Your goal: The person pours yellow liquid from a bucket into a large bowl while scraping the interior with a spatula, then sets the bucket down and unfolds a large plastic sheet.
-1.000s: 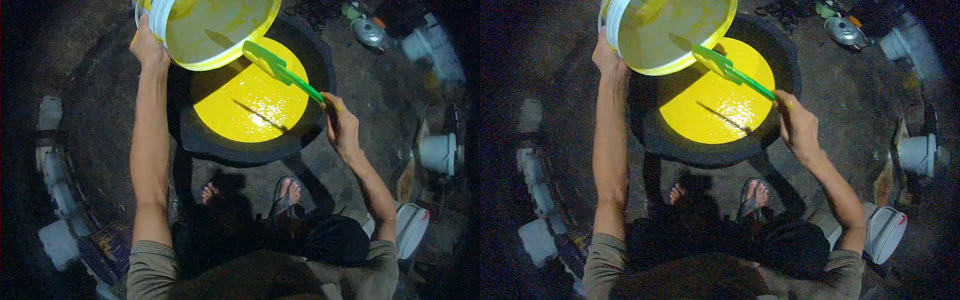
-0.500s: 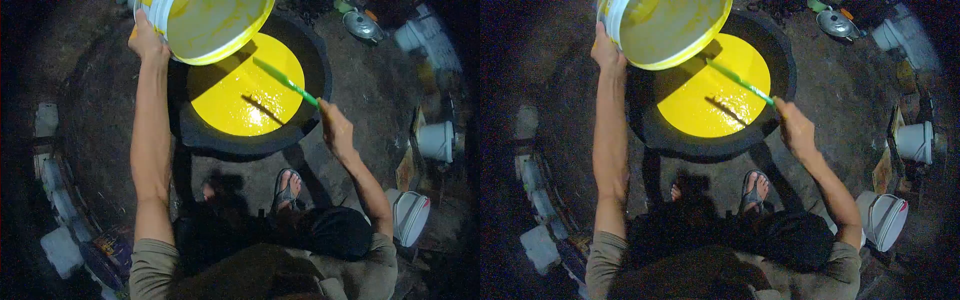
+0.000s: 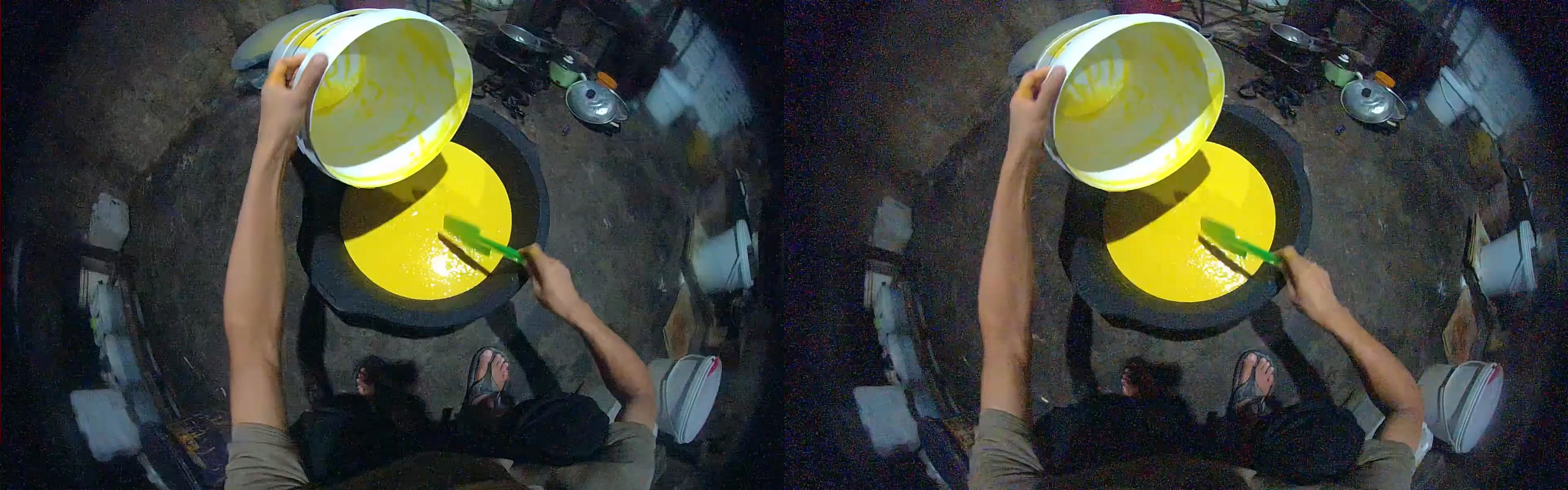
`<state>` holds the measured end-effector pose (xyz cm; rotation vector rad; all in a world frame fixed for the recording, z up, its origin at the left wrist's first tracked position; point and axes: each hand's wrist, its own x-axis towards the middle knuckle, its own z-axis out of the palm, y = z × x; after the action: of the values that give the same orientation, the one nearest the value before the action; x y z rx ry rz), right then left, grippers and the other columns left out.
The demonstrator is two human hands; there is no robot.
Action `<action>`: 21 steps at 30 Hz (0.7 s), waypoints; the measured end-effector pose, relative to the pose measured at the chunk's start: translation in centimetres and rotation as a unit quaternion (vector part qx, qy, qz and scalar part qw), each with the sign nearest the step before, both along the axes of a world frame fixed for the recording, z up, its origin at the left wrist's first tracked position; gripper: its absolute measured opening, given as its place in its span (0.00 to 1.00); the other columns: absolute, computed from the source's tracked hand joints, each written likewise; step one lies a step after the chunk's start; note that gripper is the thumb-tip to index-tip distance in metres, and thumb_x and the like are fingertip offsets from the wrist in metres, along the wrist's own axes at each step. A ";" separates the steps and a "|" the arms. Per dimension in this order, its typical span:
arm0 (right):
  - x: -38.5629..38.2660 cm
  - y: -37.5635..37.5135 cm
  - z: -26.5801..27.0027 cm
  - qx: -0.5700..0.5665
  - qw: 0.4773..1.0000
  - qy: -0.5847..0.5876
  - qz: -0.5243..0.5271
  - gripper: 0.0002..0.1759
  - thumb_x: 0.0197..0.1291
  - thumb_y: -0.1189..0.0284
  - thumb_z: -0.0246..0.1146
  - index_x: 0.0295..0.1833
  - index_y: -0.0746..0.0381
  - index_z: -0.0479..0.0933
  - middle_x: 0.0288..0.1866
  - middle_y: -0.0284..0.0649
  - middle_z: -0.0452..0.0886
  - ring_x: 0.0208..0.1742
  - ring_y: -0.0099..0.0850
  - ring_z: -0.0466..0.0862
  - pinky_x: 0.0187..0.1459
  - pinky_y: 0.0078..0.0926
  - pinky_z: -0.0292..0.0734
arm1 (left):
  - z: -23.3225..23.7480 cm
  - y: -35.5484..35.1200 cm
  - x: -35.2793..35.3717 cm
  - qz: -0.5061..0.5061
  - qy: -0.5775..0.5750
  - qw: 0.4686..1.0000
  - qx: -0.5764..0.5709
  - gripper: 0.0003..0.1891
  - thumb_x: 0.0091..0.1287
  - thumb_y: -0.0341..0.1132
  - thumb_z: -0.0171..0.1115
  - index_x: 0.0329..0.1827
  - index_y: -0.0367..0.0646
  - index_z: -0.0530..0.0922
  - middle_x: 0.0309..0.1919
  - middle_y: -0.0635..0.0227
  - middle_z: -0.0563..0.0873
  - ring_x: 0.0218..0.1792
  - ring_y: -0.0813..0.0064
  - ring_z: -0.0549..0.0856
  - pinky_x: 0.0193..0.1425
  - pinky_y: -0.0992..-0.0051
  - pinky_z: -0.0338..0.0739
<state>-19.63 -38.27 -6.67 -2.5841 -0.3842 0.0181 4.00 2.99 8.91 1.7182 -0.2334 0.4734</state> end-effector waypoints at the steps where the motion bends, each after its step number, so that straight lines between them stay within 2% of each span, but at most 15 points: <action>1: 1.0 0.5 2.2 0.043 0.996 0.070 -0.032 0.13 0.67 0.77 0.52 0.56 0.60 0.67 0.40 0.49 0.81 0.40 0.49 0.84 0.36 0.45 0.79 | 1.6 -0.8 -0.2 0.005 0.003 0.999 0.032 0.28 0.62 0.49 0.72 0.54 0.34 0.78 0.42 0.62 0.85 0.41 0.79 0.83 0.45 0.78 0.78; 2: 2.0 1.0 4.1 0.084 0.984 0.140 -0.066 0.11 0.70 0.76 0.51 0.56 0.60 0.66 0.40 0.51 0.81 0.40 0.49 0.85 0.37 0.45 0.78 | 2.3 -1.4 0.2 0.000 -0.002 0.998 0.062 0.27 0.63 0.50 0.71 0.53 0.35 0.79 0.41 0.63 0.85 0.39 0.79 0.83 0.44 0.78 0.78; 4: 4.8 1.5 6.7 0.123 0.990 0.068 -0.013 0.09 0.74 0.74 0.47 0.56 0.60 0.65 0.38 0.55 0.81 0.40 0.49 0.85 0.37 0.43 0.78 | 3.6 -3.0 2.0 -0.016 -0.016 0.992 0.122 0.26 0.64 0.52 0.69 0.51 0.37 0.81 0.38 0.66 0.86 0.37 0.79 0.82 0.42 0.78 0.78; 6: 8.7 2.5 8.4 0.069 0.996 0.046 -0.010 0.14 0.70 0.78 0.49 0.60 0.60 0.64 0.39 0.55 0.81 0.39 0.49 0.85 0.37 0.44 0.79 | 4.8 -5.2 3.6 -0.006 0.004 0.978 0.208 0.25 0.63 0.52 0.70 0.49 0.37 0.81 0.36 0.66 0.86 0.35 0.79 0.83 0.40 0.77 0.78; 7: 11.2 2.6 8.3 0.002 0.996 -0.083 0.029 0.19 0.68 0.79 0.50 0.64 0.60 0.63 0.41 0.54 0.80 0.38 0.49 0.84 0.37 0.44 0.79 | 5.4 -6.3 4.0 -0.001 0.012 0.968 0.250 0.25 0.62 0.52 0.71 0.48 0.37 0.82 0.35 0.66 0.86 0.34 0.79 0.83 0.39 0.76 0.78; 8: 13.7 2.8 8.2 -0.065 0.973 -0.212 0.069 0.25 0.65 0.79 0.51 0.68 0.59 0.61 0.43 0.53 0.79 0.36 0.50 0.84 0.36 0.45 0.80 | 6.0 -7.2 3.9 -0.011 0.002 0.965 0.263 0.25 0.61 0.52 0.71 0.46 0.38 0.82 0.35 0.62 0.86 0.35 0.75 0.83 0.40 0.74 0.78; 10: 17.7 4.8 9.4 -0.197 0.926 -0.321 0.022 0.37 0.59 0.80 0.53 0.76 0.58 0.55 0.49 0.54 0.76 0.34 0.51 0.84 0.33 0.47 0.82 | 7.0 -8.8 3.6 -0.032 -0.016 0.956 0.290 0.24 0.59 0.53 0.72 0.43 0.39 0.82 0.36 0.55 0.86 0.39 0.67 0.84 0.44 0.68 0.78; 11: 19.6 5.2 9.6 -0.214 0.921 -0.327 -0.005 0.38 0.59 0.80 0.53 0.77 0.58 0.54 0.49 0.55 0.75 0.33 0.51 0.84 0.31 0.46 0.82 | 7.2 -9.3 3.5 -0.058 -0.021 0.957 0.284 0.23 0.59 0.51 0.72 0.41 0.37 0.81 0.33 0.59 0.85 0.37 0.71 0.83 0.41 0.70 0.77; 13: 22.4 5.5 9.4 -0.246 0.908 -0.334 -0.058 0.40 0.59 0.80 0.53 0.78 0.58 0.52 0.50 0.57 0.74 0.31 0.50 0.85 0.28 0.45 0.83 | 7.1 -10.0 4.2 -0.101 -0.006 0.960 0.260 0.22 0.59 0.49 0.72 0.40 0.36 0.81 0.32 0.61 0.85 0.35 0.73 0.83 0.39 0.71 0.77; 14: 22.4 5.9 8.5 -0.260 0.920 -0.282 -0.074 0.41 0.59 0.81 0.53 0.78 0.56 0.51 0.50 0.58 0.74 0.33 0.51 0.85 0.29 0.44 0.83 | 7.2 -10.1 4.5 -0.120 0.000 0.962 0.246 0.22 0.59 0.48 0.73 0.39 0.36 0.81 0.31 0.62 0.85 0.34 0.74 0.83 0.38 0.72 0.77; 16: 22.8 6.6 5.7 -0.286 0.933 -0.189 -0.108 0.42 0.58 0.83 0.52 0.79 0.52 0.50 0.50 0.61 0.74 0.36 0.51 0.85 0.30 0.42 0.83 | 7.6 -10.2 4.4 -0.092 0.003 0.961 0.260 0.21 0.59 0.48 0.73 0.37 0.36 0.81 0.30 0.64 0.85 0.33 0.75 0.83 0.37 0.72 0.77; 17: 22.7 7.1 4.6 -0.288 0.946 -0.125 -0.076 0.41 0.59 0.81 0.52 0.79 0.55 0.50 0.49 0.63 0.74 0.37 0.52 0.85 0.34 0.45 0.83 | 7.2 -10.1 4.9 -0.091 -0.006 0.964 0.251 0.21 0.59 0.48 0.73 0.37 0.36 0.81 0.30 0.64 0.85 0.33 0.75 0.82 0.38 0.72 0.77; 18: 22.7 7.5 3.8 -0.259 0.959 -0.117 -0.014 0.39 0.60 0.79 0.52 0.78 0.57 0.50 0.46 0.63 0.75 0.38 0.54 0.84 0.37 0.50 0.82 | 7.2 -10.2 4.9 -0.090 -0.014 0.966 0.242 0.21 0.59 0.48 0.73 0.37 0.35 0.81 0.30 0.64 0.85 0.33 0.75 0.82 0.38 0.72 0.76; 20: 23.5 6.8 3.2 -0.172 0.959 -0.217 0.057 0.35 0.62 0.76 0.54 0.75 0.62 0.54 0.41 0.60 0.78 0.32 0.55 0.85 0.34 0.49 0.83 | 7.3 -9.7 5.1 -0.076 -0.011 0.969 0.233 0.21 0.59 0.49 0.73 0.37 0.36 0.82 0.30 0.63 0.85 0.34 0.74 0.83 0.40 0.72 0.77; 21: 23.4 7.1 4.1 -0.172 0.961 -0.219 0.007 0.35 0.62 0.76 0.54 0.75 0.62 0.55 0.41 0.60 0.79 0.34 0.56 0.85 0.36 0.51 0.82 | 7.3 -9.3 5.3 -0.082 -0.012 0.971 0.224 0.22 0.58 0.48 0.73 0.38 0.35 0.82 0.30 0.62 0.86 0.34 0.72 0.84 0.41 0.70 0.77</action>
<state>3.77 -31.19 -2.61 -2.9196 -0.6052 -0.5335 9.26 -6.33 16.24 2.1114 -0.5280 0.3342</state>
